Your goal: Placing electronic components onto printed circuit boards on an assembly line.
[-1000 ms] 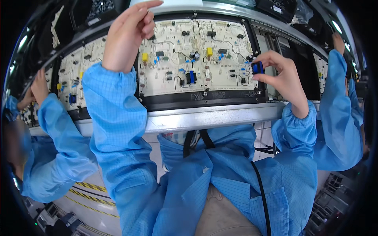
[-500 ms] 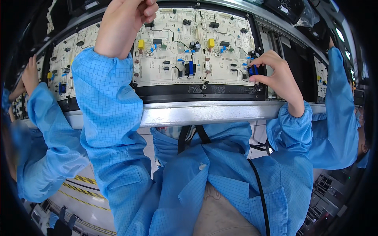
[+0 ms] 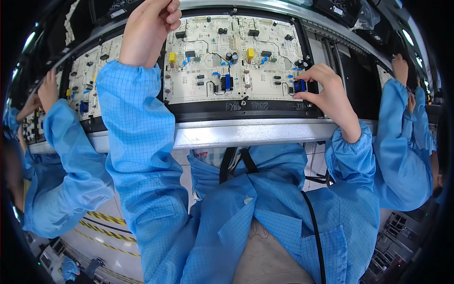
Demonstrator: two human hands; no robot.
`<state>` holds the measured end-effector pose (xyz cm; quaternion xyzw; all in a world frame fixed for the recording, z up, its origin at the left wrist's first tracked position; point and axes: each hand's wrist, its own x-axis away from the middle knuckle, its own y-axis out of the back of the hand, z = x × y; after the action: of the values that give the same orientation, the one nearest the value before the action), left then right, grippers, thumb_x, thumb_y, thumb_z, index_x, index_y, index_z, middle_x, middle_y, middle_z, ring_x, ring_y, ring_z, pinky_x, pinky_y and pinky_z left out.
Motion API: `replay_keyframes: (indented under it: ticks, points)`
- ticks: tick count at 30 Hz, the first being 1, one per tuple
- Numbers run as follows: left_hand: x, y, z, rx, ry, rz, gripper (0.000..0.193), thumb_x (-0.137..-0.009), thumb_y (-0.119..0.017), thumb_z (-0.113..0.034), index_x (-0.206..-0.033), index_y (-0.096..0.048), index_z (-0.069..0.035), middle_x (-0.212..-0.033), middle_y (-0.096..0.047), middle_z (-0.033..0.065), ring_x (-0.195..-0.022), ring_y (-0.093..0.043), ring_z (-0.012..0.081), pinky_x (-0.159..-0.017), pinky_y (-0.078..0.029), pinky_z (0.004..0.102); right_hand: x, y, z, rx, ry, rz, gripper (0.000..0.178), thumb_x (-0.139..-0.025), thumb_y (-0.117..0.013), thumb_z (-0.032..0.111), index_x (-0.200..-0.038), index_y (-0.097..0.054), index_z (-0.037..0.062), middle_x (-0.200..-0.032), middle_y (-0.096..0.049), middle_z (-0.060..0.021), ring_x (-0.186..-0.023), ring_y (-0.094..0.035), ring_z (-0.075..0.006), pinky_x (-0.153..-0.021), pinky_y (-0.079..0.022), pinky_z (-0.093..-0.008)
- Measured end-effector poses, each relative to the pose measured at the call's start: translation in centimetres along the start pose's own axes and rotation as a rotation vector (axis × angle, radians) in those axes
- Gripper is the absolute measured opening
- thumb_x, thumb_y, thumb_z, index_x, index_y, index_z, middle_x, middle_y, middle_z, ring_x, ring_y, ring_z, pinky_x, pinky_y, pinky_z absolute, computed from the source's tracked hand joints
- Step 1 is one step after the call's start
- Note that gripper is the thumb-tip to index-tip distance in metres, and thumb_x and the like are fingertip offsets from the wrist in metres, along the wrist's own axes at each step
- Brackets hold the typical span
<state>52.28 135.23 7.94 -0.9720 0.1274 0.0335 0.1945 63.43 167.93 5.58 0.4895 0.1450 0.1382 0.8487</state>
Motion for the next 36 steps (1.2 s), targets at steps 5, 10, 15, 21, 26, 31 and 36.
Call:
replay_keyframes:
  ticks: [5, 10, 15, 21, 26, 31, 36]
  points:
    - [0.3, 0.3, -0.3, 0.020, 0.003, -0.002, 0.030, -0.096, -0.043, -0.011, -0.120, -0.051, 0.006, -0.078, -0.047, 0.0005, -0.069, -0.044, 0.0106, -0.062, -0.037, 0.0240, 0.1, 1.0, 0.5, 0.051, 0.112, 0.030, 0.032, -0.066, -0.077, 0.007, -0.096, -0.066, 0.0002, -0.088, -0.063, -0.0115, -0.084, -0.057, -0.0250, -0.077, -0.046, -0.0353]
    - [0.0, 1.3, 0.3, 0.089, -0.055, -0.038, 0.029, -0.096, -0.046, -0.011, -0.120, -0.051, 0.004, -0.082, -0.050, 0.0016, -0.072, -0.047, 0.0105, -0.063, -0.038, 0.0238, 0.9, 1.1, 0.8, 0.071, 0.052, 0.033, 0.034, -0.068, -0.074, 0.006, -0.100, -0.065, -0.0002, -0.087, -0.062, -0.0124, -0.084, -0.057, -0.0266, -0.077, -0.046, -0.0364]
    - [-1.2, 4.5, 0.7, -0.019, -0.106, 0.030, 0.036, -0.097, -0.047, -0.013, -0.129, -0.046, 0.004, -0.096, -0.052, 0.0033, -0.085, -0.050, 0.0123, -0.081, -0.045, 0.0279, 0.6, 1.0, 0.4, 0.107, 0.134, 0.017, 0.033, -0.069, -0.074, 0.005, -0.099, -0.064, -0.0001, -0.086, -0.061, -0.0122, -0.083, -0.057, -0.0258, -0.076, -0.046, -0.0363]
    - [-0.6, 2.0, 1.0, -0.066, -0.114, -0.078, 0.035, -0.096, -0.052, -0.012, -0.127, -0.049, 0.002, -0.110, -0.061, 0.0130, -0.095, -0.061, 0.0172, -0.086, -0.049, 0.0291, 0.7, 0.6, -0.7, -0.065, 0.099, 0.017, 0.033, -0.067, -0.077, 0.005, -0.097, -0.065, -0.0005, -0.083, -0.062, -0.0127, -0.077, -0.059, -0.0246, -0.072, -0.049, -0.0331]
    - [-0.7, 1.3, 0.4, -0.095, -0.139, -0.113, 0.036, -0.094, -0.053, -0.009, -0.128, -0.048, 0.004, -0.116, -0.060, 0.0180, -0.097, -0.063, 0.0198, -0.087, -0.050, 0.0291, 1.1, 0.7, -0.2, -0.124, 0.018, -0.030, 0.039, -0.067, -0.076, 0.002, -0.104, -0.063, 0.0002, -0.089, -0.062, -0.0119, -0.081, -0.059, -0.0243, -0.076, -0.048, -0.0331]
    - [-2.3, 1.1, 3.0, -0.213, -0.181, -0.120, 0.026, -0.093, -0.053, -0.008, -0.117, -0.055, 0.004, -0.100, -0.066, 0.0160, -0.082, -0.065, 0.0188, -0.076, -0.052, 0.0275, 3.2, 0.2, 0.2, -0.143, 0.016, -0.254, 0.041, -0.071, -0.072, 0.000, -0.109, -0.059, 0.0019, -0.095, -0.060, -0.0117, -0.085, -0.056, -0.0240, -0.079, -0.046, -0.0324]
    - [-6.0, -0.9, 2.2, -0.809, -0.204, 0.043, 0.019, -0.092, -0.056, -0.008, -0.108, -0.060, 0.002, -0.086, -0.066, 0.0084, -0.074, -0.064, 0.0135, -0.068, -0.051, 0.0256, 6.4, -1.5, -2.1, -0.143, -0.120, -0.572, 0.026, -0.076, -0.065, -0.004, -0.102, -0.061, 0.0009, -0.086, -0.058, -0.0120, -0.077, -0.056, -0.0242, -0.073, -0.046, -0.0323]
